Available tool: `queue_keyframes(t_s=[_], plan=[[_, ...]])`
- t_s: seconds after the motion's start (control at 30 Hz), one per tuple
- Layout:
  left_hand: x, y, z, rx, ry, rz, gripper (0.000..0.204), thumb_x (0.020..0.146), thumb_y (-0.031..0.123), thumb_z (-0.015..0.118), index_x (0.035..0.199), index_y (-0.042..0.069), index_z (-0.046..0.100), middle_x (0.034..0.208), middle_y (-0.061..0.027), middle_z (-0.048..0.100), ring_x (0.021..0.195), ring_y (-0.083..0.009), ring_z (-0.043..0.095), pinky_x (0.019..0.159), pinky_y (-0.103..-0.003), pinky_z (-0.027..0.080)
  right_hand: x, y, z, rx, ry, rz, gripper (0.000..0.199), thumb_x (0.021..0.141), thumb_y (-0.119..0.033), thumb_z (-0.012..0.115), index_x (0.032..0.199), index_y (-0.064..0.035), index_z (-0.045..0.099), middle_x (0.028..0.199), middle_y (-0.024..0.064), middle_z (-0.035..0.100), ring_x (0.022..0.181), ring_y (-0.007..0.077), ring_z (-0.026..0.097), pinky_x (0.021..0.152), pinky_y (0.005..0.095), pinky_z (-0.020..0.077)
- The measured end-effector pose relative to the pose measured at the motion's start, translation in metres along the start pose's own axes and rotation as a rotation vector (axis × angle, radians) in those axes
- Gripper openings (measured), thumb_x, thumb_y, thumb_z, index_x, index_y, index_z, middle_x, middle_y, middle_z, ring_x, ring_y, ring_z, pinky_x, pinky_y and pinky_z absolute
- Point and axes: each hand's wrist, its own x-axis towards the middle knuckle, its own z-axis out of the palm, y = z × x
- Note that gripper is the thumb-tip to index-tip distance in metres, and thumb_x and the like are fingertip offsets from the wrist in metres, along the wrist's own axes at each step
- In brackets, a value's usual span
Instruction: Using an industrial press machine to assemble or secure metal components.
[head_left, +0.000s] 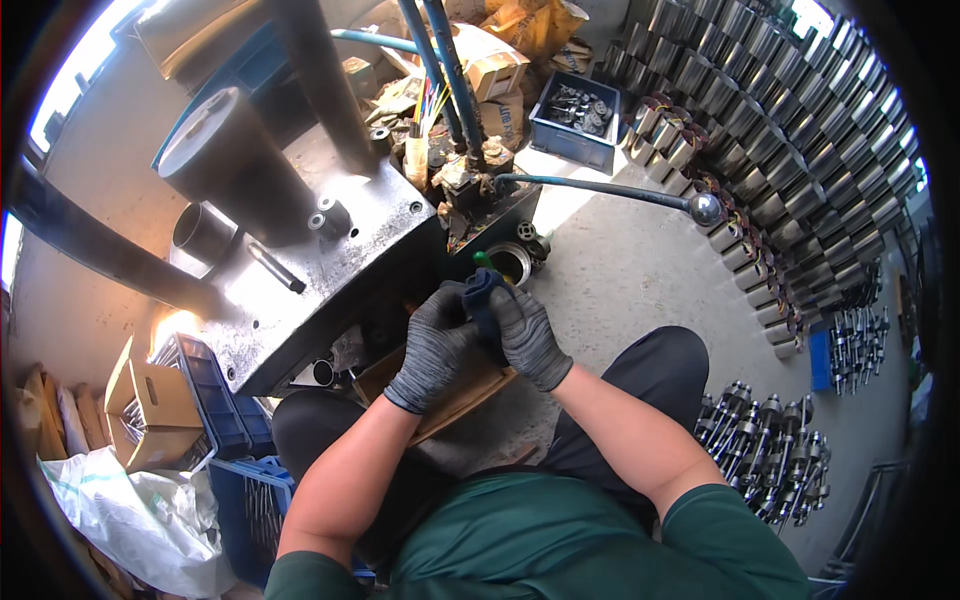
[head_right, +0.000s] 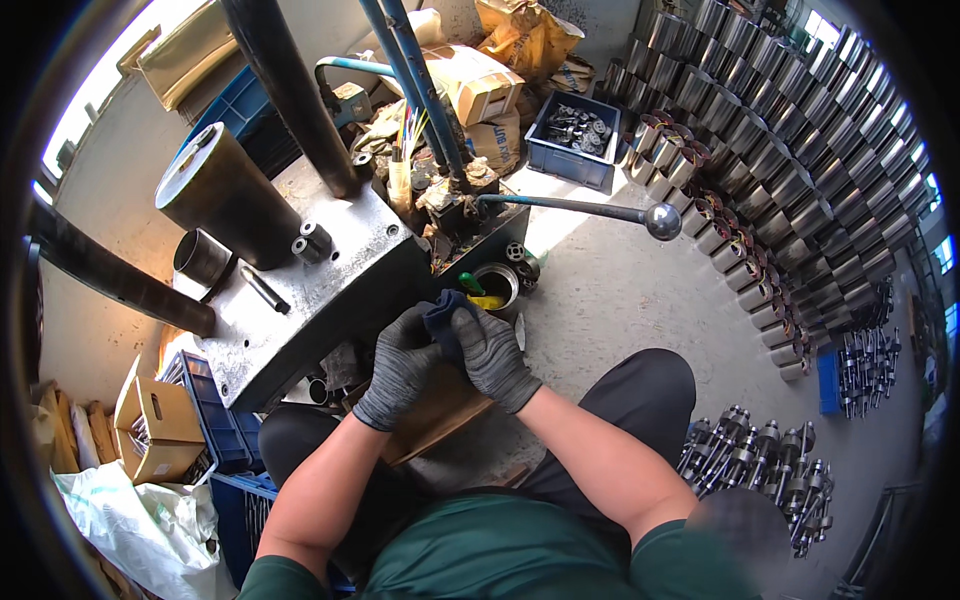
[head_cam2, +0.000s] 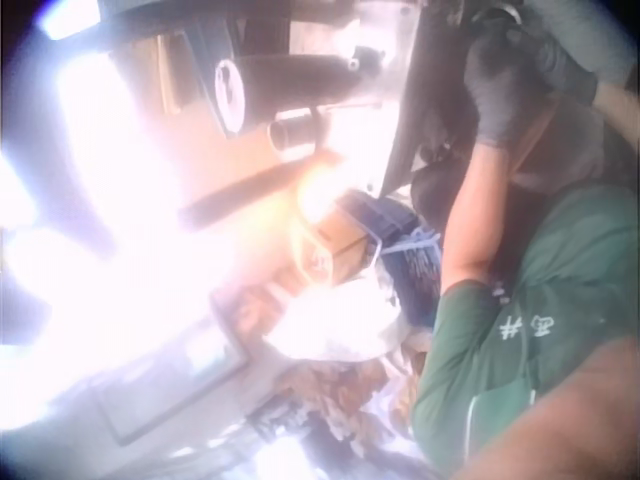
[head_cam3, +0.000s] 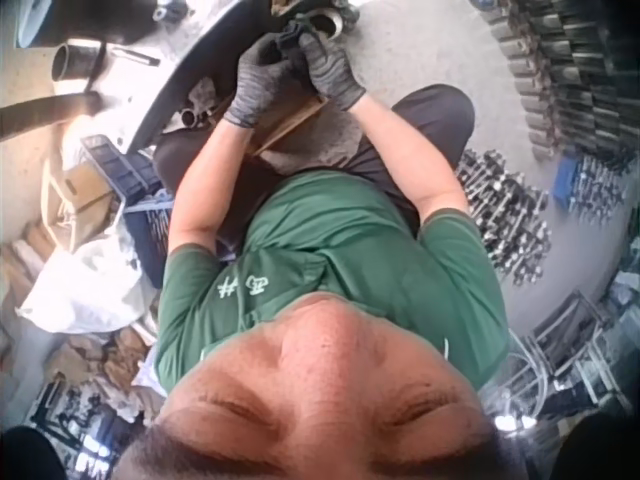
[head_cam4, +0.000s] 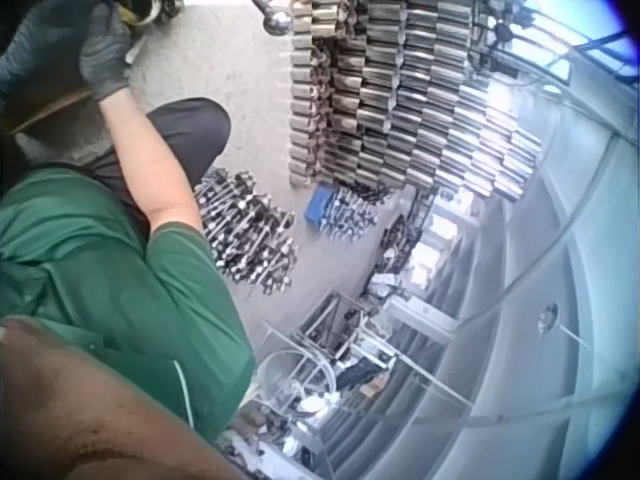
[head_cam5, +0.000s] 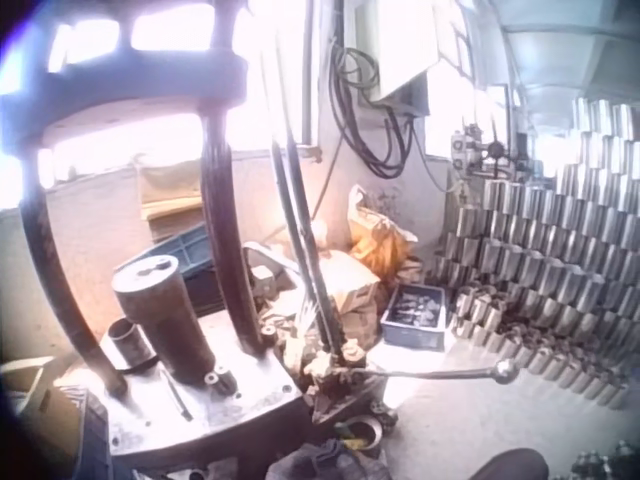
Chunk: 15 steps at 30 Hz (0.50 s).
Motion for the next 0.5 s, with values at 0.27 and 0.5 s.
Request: queue_keyframes(t_s=[0.27,0.5], plan=[[-0.005,0.009,-0.012,-0.392,-0.109,-0.159,0.041,0.081,0.019,0.085,0.113,0.003,0.066,0.11,-0.0044,0.067,0.102,-0.0143,0.062,0.094,-0.029,0.049,-0.001,-0.002,-0.007,0.076,0.089,-0.124,0.043,0.107,-0.032,0.053,0.136,-0.001,0.058,0.115,0.0102,0.071,0.104,0.016,0.068,0.093,0.0325,0.0545],[0.002,-0.012,0.0,-0.726,-0.23,-0.221,0.041,0.095,0.028,0.069,0.126,0.003,0.06,0.116,-0.006,0.065,0.108,-0.016,0.061,0.097,-0.029,0.048,-0.023,-0.058,-0.047,0.437,0.101,-0.095,0.03,0.1,-0.019,0.066,0.127,-0.0067,0.061,0.118,0.0088,0.069,0.1,0.0185,0.068,0.089,0.0335,0.0572]])
